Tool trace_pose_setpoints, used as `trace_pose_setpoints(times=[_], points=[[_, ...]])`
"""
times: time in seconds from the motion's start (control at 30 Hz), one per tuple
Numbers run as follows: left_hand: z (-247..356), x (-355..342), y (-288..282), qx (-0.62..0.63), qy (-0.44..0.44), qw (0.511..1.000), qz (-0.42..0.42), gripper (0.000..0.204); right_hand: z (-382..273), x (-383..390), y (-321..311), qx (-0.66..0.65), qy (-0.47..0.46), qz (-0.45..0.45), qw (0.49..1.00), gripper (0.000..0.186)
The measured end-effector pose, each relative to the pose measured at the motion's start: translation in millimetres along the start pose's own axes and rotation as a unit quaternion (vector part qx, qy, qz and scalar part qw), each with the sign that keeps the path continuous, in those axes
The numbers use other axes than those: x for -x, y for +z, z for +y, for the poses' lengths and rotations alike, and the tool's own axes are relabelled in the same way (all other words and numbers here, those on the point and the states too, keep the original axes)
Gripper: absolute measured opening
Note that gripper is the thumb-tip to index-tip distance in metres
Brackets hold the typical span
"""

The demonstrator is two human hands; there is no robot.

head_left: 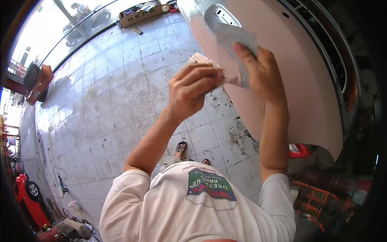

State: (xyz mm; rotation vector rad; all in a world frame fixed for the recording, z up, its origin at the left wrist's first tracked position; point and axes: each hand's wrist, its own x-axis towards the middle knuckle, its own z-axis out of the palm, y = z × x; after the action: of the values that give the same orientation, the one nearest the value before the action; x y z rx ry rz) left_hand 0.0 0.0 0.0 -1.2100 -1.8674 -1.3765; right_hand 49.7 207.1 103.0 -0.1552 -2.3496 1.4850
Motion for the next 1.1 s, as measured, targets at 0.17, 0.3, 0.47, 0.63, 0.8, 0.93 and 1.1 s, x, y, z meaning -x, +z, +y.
trace_pose_setpoints(times=[0.17, 0.3, 0.47, 0.63, 0.8, 0.93, 1.1], points=[[-42.8, 79.8, 2.1, 0.247, -0.167, 0.948, -0.109, 0.027, -14.2, -12.1, -61.1, -0.215, -0.098, 0.307, 0.922, 0.057], [-64.2, 98.8, -30.2, 0.621, -0.35, 0.691, 0.116, 0.051, -9.1, -7.2, -83.4, -0.166, -0.14, 0.428, 0.877, 0.074], [-85.5, 82.9, -18.3, 0.728, -0.325, 0.604, -0.016, 0.066, 9.0, -8.8, -113.1, -0.081, -0.081, 0.47, 0.875, 0.089], [-68.9, 86.5, 36.9, 0.764, -0.346, 0.531, -0.119, 0.06, 14.5, -7.9, -121.4, -0.12, -0.034, 0.485, 0.866, 0.093], [-46.7, 58.4, 39.9, 0.777, -0.354, 0.514, -0.084, 0.061, 52.9, -7.7, -113.2, -0.007, -0.079, 0.494, 0.866, 0.093], [-63.9, 53.4, 10.0, 0.738, -0.389, 0.541, -0.106, 0.057, 52.8, -11.8, -120.9, 0.016, 0.05, 0.443, 0.895, 0.092], [-78.7, 29.5, -3.1, 0.169, -0.149, 0.904, -0.362, 0.053, 48.6, -14.4, -143.3, -0.111, -0.039, 0.371, 0.921, 0.081]])
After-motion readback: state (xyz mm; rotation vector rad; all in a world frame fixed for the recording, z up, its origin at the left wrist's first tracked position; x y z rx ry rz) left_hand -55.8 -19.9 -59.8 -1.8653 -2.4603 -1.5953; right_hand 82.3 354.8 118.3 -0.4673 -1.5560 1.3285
